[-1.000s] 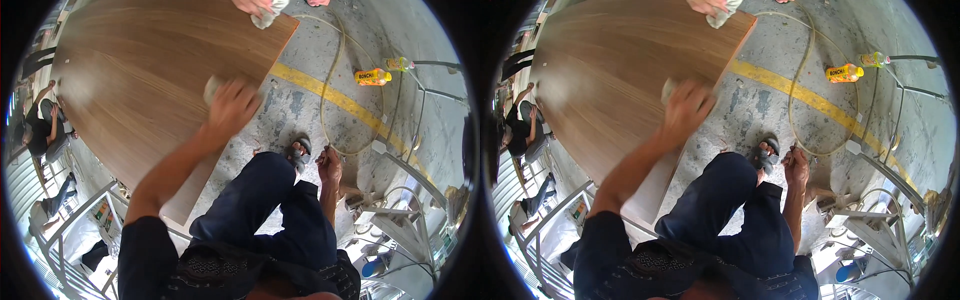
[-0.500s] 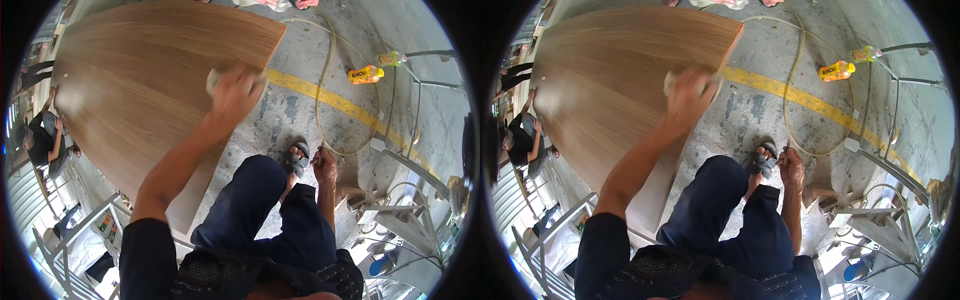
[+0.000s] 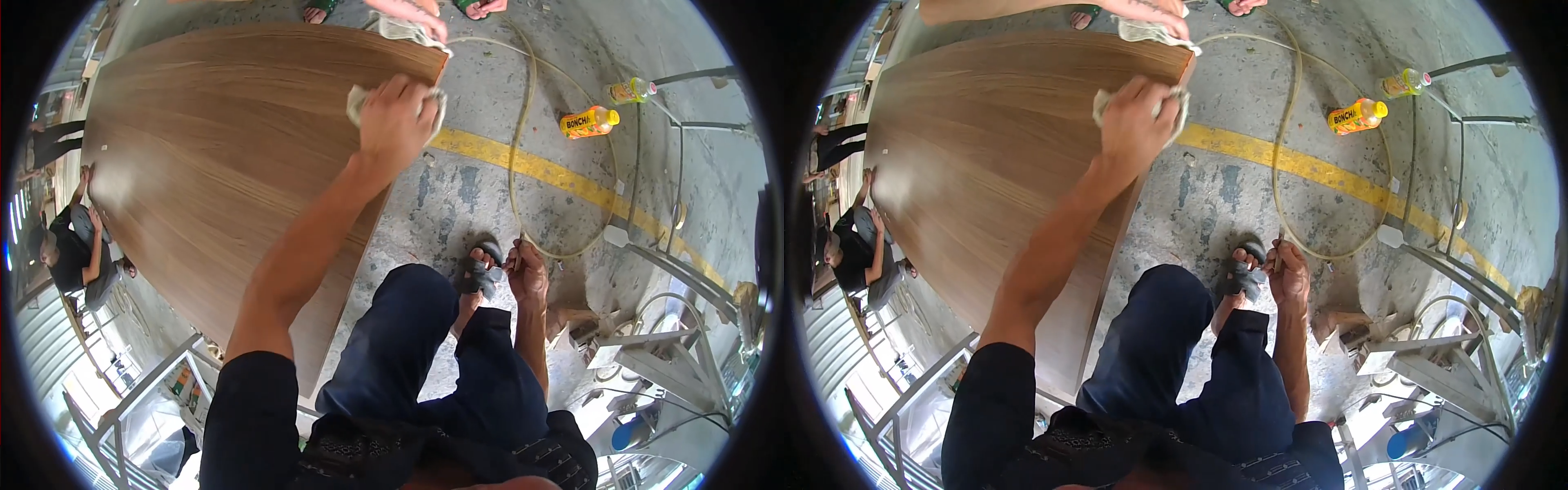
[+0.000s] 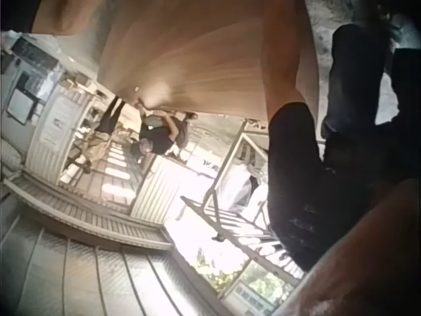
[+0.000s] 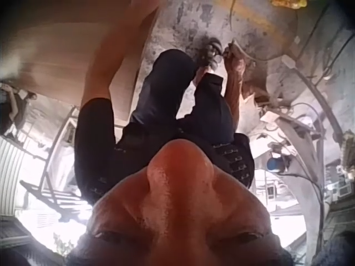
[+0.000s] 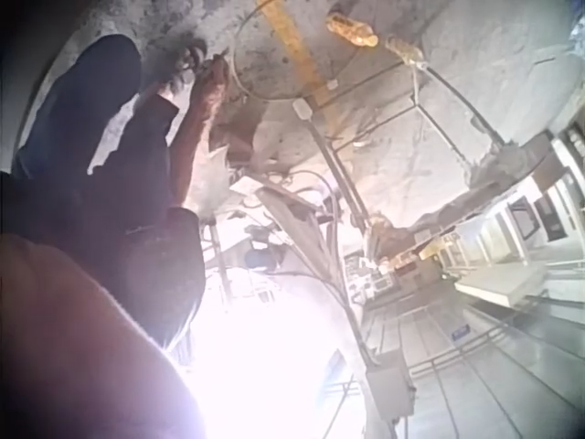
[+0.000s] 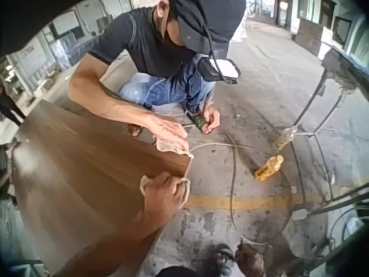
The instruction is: Cleaning a large wooden panel with a cloth and liquid solvent, then marking it with a pen.
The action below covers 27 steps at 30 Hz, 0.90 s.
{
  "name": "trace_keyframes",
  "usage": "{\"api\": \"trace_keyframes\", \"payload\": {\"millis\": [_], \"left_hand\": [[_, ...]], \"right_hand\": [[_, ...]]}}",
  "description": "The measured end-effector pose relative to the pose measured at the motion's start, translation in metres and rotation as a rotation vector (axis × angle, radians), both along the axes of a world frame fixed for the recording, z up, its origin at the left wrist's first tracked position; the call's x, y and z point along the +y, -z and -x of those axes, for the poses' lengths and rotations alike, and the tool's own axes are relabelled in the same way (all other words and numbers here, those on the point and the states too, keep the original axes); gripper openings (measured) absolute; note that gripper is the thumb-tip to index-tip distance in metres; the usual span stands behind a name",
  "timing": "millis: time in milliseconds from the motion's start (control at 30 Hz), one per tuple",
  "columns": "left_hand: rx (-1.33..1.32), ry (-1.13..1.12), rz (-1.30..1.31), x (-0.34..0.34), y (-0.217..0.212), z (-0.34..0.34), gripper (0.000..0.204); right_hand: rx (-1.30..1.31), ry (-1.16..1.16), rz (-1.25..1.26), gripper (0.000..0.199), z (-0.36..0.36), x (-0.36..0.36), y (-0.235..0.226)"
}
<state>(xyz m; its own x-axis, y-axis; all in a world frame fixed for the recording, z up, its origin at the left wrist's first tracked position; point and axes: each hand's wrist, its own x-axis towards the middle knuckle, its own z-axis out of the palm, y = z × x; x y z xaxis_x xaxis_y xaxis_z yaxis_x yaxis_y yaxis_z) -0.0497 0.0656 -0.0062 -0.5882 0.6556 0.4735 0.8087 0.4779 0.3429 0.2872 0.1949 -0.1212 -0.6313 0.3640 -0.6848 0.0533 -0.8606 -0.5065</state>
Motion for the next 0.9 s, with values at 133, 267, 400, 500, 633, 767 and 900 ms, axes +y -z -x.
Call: {"api": "trace_keyframes", "payload": {"millis": [133,267,400,500,633,767,900], "left_hand": [[-0.019,0.039,-0.066,-0.060,0.011,-0.068,0.007],[-0.117,0.003,-0.050,-0.008,0.007,-0.017,0.010],[-0.013,-0.005,-0.099,0.030,0.004,0.017,0.014],[0.031,0.073,-0.072,-0.012,0.000,-0.035,0.015],[0.016,0.021,-0.076,0.026,0.003,0.013,0.014],[0.081,-0.015,-0.157,0.040,0.011,0.019,0.011],[0.024,0.037,-0.116,0.014,0.010,-0.005,0.014]], "right_hand": [[-0.058,0.039,0.001,0.017,-0.024,0.013,-0.006],[-0.063,0.082,0.016,0.017,-0.011,0.010,-0.002],[-0.061,0.039,0.007,0.017,-0.004,-0.001,-0.006],[-0.081,0.039,-0.004,0.019,-0.017,0.007,-0.009],[-0.047,0.052,0.005,0.019,-0.005,0.003,-0.006],[-0.003,0.077,0.004,0.019,-0.006,0.001,-0.007],[-0.057,0.091,0.039,0.018,-0.017,0.001,-0.006]]}}
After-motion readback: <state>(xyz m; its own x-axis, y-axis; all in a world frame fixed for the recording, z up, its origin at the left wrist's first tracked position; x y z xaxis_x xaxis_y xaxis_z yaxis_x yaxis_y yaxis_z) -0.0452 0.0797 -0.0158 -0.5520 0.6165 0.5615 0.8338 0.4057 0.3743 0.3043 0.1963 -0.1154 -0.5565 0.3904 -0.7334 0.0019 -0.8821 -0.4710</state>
